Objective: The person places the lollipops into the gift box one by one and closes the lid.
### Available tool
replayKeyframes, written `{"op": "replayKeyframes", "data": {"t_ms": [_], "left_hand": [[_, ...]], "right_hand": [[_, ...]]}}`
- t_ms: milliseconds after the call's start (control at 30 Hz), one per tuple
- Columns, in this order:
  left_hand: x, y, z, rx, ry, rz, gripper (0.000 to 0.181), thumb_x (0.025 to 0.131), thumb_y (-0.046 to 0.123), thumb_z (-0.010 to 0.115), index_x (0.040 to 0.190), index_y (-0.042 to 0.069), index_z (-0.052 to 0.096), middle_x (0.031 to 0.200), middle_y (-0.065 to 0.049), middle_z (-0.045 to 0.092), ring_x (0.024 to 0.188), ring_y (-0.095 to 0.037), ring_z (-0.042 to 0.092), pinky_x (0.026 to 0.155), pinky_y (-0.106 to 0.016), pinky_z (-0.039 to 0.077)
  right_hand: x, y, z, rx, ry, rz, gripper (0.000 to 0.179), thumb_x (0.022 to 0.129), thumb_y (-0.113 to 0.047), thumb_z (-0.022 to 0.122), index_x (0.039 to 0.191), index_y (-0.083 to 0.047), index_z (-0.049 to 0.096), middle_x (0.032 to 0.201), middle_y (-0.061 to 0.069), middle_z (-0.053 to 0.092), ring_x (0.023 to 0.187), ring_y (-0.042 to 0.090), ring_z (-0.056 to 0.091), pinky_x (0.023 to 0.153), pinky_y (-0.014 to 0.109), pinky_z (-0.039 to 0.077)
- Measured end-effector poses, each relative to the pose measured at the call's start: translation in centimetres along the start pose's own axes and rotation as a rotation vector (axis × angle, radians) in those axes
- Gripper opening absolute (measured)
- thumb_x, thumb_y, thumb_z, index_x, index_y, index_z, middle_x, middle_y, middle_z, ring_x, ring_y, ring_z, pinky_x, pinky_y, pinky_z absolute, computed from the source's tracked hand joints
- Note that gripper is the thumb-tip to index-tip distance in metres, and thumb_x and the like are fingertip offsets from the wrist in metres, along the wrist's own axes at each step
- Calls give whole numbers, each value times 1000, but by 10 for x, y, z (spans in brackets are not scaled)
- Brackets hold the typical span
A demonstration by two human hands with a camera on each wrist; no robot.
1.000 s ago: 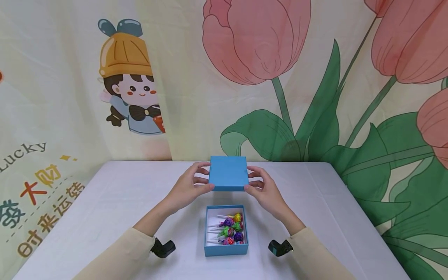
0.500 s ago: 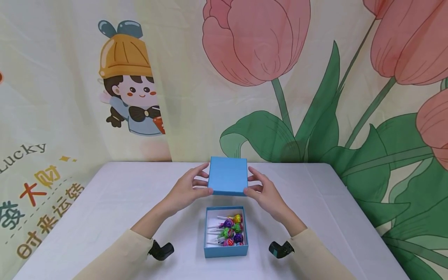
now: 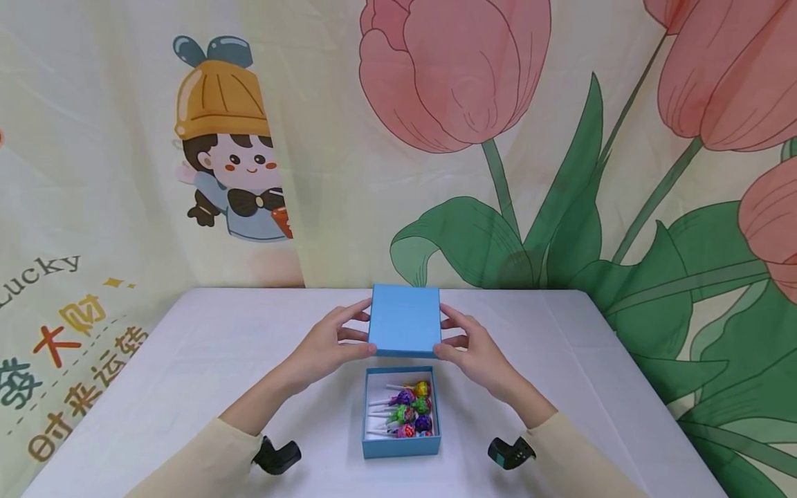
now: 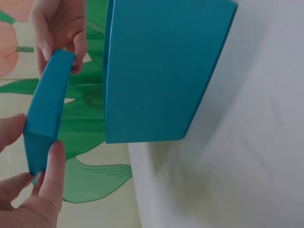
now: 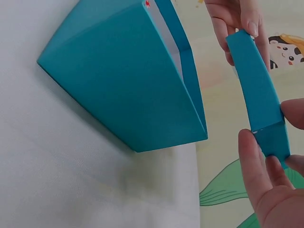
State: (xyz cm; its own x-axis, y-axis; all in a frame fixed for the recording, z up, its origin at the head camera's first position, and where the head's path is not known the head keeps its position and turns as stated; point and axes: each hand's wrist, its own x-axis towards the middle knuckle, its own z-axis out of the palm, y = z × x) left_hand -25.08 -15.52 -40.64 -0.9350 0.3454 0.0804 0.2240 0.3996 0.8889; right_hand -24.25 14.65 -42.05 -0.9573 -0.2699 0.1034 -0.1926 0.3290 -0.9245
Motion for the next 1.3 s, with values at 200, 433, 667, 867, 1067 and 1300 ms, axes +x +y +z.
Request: {"op": "replayKeyframes", "data": {"t_ms": [200,433,667,867,1067,1300], "left_hand": [[-10,0,-1,-27,-35,-52,82,98,35,79,167,24,36,157,-15,50,127,-30,66,105,-57,54],[-26,-1,3,-75,-41,-106,80,97,33,80,165,28,38,156,-11,51,124,-25,67,108,-62,50],[-39,4,7,-93,-35,-131,80,95,36,82,164,30,40,154,-8,53,126,-24,64,104,-66,50],[-51,0,11,-130,-46,-172,81,94,32,83,164,29,41,152,-7,54,124,-23,64,98,-59,51],[-62,-4,15,-143,-60,-194,85,94,33,83,166,27,38,153,-9,53,125,-24,64,92,-54,53],[-73,-7,19,-176,-72,-219,83,94,31,83,165,25,39,153,-10,53,123,-23,64,92,-48,52]], "right_hand": [[-10,-6,0,-3,-34,56,77,100,-15,76,166,-18,37,143,15,55,116,24,69,91,42,63],[-22,-10,1,11,-83,76,78,100,-21,77,166,-17,36,142,16,55,114,24,69,91,41,63],[-37,-15,1,63,-100,115,76,100,-19,76,166,-19,37,143,17,55,112,23,69,93,42,62],[-48,-15,3,72,-122,141,77,99,-18,77,165,-17,38,142,16,56,109,22,70,93,43,62],[-56,-14,6,65,-145,152,78,98,-19,78,165,-16,38,142,15,56,106,21,70,92,43,62],[-64,-9,9,78,-182,169,78,98,-19,78,165,-14,37,140,16,56,106,21,70,92,42,62]]}}
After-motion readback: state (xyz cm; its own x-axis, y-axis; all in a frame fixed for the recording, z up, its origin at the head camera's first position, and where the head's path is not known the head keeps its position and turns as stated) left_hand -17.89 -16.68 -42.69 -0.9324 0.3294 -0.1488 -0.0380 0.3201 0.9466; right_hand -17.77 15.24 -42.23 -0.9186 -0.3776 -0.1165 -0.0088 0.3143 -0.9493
